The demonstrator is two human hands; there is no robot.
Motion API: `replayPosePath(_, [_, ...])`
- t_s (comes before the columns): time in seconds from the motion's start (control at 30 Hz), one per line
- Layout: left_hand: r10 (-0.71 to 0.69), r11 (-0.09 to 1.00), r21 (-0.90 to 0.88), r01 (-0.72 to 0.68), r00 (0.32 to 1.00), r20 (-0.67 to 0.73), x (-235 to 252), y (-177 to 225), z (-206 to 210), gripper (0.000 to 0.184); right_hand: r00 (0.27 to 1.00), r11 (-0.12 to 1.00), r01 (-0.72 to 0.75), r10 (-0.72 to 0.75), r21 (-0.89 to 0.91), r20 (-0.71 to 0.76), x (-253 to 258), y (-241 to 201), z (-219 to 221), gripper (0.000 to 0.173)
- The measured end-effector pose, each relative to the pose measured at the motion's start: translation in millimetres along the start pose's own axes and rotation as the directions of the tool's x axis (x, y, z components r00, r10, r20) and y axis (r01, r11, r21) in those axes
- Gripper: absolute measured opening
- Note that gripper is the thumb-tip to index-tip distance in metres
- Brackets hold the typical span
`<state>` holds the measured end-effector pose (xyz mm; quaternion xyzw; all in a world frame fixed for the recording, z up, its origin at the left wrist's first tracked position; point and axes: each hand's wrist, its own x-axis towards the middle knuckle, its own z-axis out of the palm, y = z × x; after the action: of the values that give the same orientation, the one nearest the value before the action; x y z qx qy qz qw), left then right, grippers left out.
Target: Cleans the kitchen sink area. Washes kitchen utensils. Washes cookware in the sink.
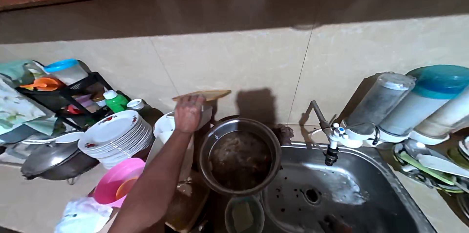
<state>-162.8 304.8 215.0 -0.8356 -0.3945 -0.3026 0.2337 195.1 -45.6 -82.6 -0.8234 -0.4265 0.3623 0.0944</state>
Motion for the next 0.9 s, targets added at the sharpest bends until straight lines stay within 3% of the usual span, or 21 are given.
replayPosePath(0.07, [-0.149,0.988,0.052,0.143,0.974,0.171,-10.1,-22.7,3.3,0.024,1.0,1.0,-0.002,0.002,-0.012,-0.022,0.0,1.1,1.1,0.052])
replayPosePath(0.17, [-0.335,0.941,0.193,0.28,0.856,0.393,-23.8,-39.4,12.4,0.034,1.0,1.0,-0.002,0.002,-0.021,-0.017,-0.4,0.8,0.8,0.052])
replayPosePath(0.23, [-0.323,0.945,0.189,0.268,0.864,0.386,-30.2,-31.7,16.8,0.047,1.0,0.999,-0.027,0.027,-0.033,0.012,2.1,0.4,-0.7,0.053])
replayPosePath(0.3, [-0.184,0.981,0.127,0.148,0.921,0.345,-41.0,-9.8,23.9,0.042,0.998,0.998,-0.048,0.049,-0.039,0.036,5.9,0.6,-0.8,0.054])
replayPosePath(0.33, [-0.118,0.991,0.102,0.084,0.908,0.403,-47.5,6.5,26.8,0.035,0.996,0.997,-0.06,0.063,-0.043,0.057,7.5,-0.5,-0.6,0.054])
replayPosePath(0.4, [-0.067,0.998,0.051,0.044,0.775,0.629,-59.6,45.4,32.0,0.035,0.988,0.994,-0.078,0.087,-0.071,0.125,9.0,-5.0,-2.0,0.055])
replayPosePath(0.43, [-0.119,0.99,0.044,0.131,0.647,0.753,-62.7,63.9,36.3,0.042,0.984,0.993,-0.08,0.092,-0.086,0.151,9.5,-6.9,-3.3,0.056])
replayPosePath(0.5, [-0.24,0.907,0.038,0.42,0.441,0.865,-72.9,82.4,61.8,0.054,0.98,0.992,-0.082,0.098,-0.1,0.17,9.8,-8.9,-4.6,0.057])
replayPosePath(0.6, [-0.352,0.741,0.096,0.665,0.262,0.899,-84.1,96.7,94.4,0.074,0.978,0.994,-0.082,0.095,-0.075,0.187,9.2,-9.9,-7.6,0.057])
replayPosePath(0.73, [-0.319,0.744,0.148,0.652,0.152,0.935,-80.3,134.8,105.8,0.066,0.978,0.998,-0.062,0.065,-0.024,0.2,11.3,-4.9,-6.2,0.057])
replayPosePath(0.8, [-0.268,0.753,0.113,0.648,0.145,0.952,-83.5,151.9,107.3,0.058,0.977,0.999,-0.052,0.052,-0.007,0.207,8.5,-5.4,-8.5,0.057])
replayPosePath(0.9, [-0.252,0.803,0.122,0.583,0.147,0.956,-86.9,163.6,107.6,0.061,0.974,1.0,-0.016,0.018,-0.007,0.224,4.9,-7.2,-12.6,0.057])
